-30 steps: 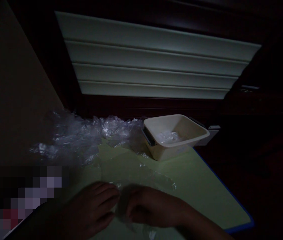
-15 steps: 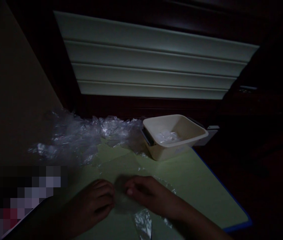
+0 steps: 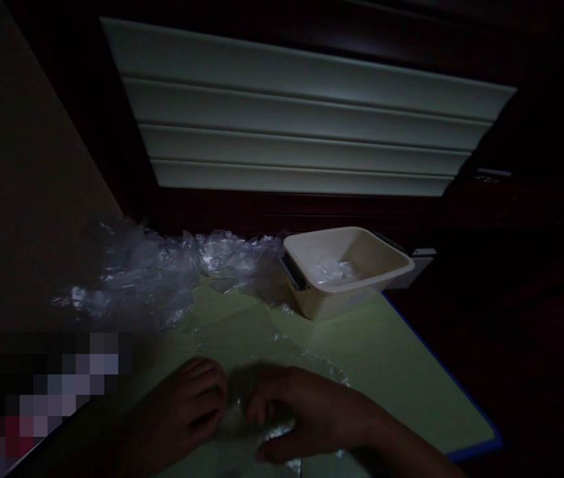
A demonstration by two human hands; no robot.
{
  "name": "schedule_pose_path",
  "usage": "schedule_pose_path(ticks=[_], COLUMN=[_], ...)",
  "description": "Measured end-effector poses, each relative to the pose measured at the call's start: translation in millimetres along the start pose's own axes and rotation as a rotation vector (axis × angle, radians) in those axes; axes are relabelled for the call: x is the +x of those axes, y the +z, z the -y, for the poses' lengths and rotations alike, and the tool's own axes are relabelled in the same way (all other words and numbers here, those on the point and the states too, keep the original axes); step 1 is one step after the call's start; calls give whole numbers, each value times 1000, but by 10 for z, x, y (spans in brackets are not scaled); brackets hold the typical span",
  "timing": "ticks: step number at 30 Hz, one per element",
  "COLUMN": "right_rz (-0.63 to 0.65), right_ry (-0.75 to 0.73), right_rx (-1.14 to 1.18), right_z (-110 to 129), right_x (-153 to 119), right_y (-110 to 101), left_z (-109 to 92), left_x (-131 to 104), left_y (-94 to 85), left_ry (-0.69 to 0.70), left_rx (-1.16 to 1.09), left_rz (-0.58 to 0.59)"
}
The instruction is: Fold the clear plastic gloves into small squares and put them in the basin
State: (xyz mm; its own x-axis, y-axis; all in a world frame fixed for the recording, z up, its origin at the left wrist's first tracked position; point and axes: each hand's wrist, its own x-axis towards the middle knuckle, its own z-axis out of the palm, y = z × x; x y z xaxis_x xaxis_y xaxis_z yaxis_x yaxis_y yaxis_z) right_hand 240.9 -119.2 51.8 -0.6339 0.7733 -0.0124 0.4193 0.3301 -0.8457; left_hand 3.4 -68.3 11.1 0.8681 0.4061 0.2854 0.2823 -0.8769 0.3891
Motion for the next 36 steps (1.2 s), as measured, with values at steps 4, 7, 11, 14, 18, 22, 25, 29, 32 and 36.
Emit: schedule_pose_path(ticks=[4, 7, 11, 14, 18, 22, 25, 29, 32, 36], right_rz=[-18, -4, 96, 89, -33, -174, -227, -352, -339, -237], right_ry=[23, 12, -121, -179, -257, -290, -158, 95, 133, 186], right_rx=[9, -18, -190, -480, -753, -738, -347, 100, 397, 653], right_z=[-36, -54, 34, 134, 155, 128, 113, -19, -148, -200], right_x=[14, 6, -16, -12, 28, 45, 41, 67, 101, 126], right_y=[32, 22, 43, 146, 307, 324, 273, 274, 328, 359], left_z=[-8, -22, -29, -21, -10, -9, -20, -40, -40, -27], left_x=[0, 7, 17, 12, 2, 3, 6, 11, 15, 22], left_y=[-3, -16, -12, 8, 13, 3, -7, -32, -45, -50], left_ry=[-6, -17, -7, -3, 2, 9, 6, -20, -54, -122], left_rx=[13, 23, 25, 22, 47, 57, 40, 29, 17, -7], left_rz=[7, 37, 23, 5, 10, 9, -17, 6, 13, 4])
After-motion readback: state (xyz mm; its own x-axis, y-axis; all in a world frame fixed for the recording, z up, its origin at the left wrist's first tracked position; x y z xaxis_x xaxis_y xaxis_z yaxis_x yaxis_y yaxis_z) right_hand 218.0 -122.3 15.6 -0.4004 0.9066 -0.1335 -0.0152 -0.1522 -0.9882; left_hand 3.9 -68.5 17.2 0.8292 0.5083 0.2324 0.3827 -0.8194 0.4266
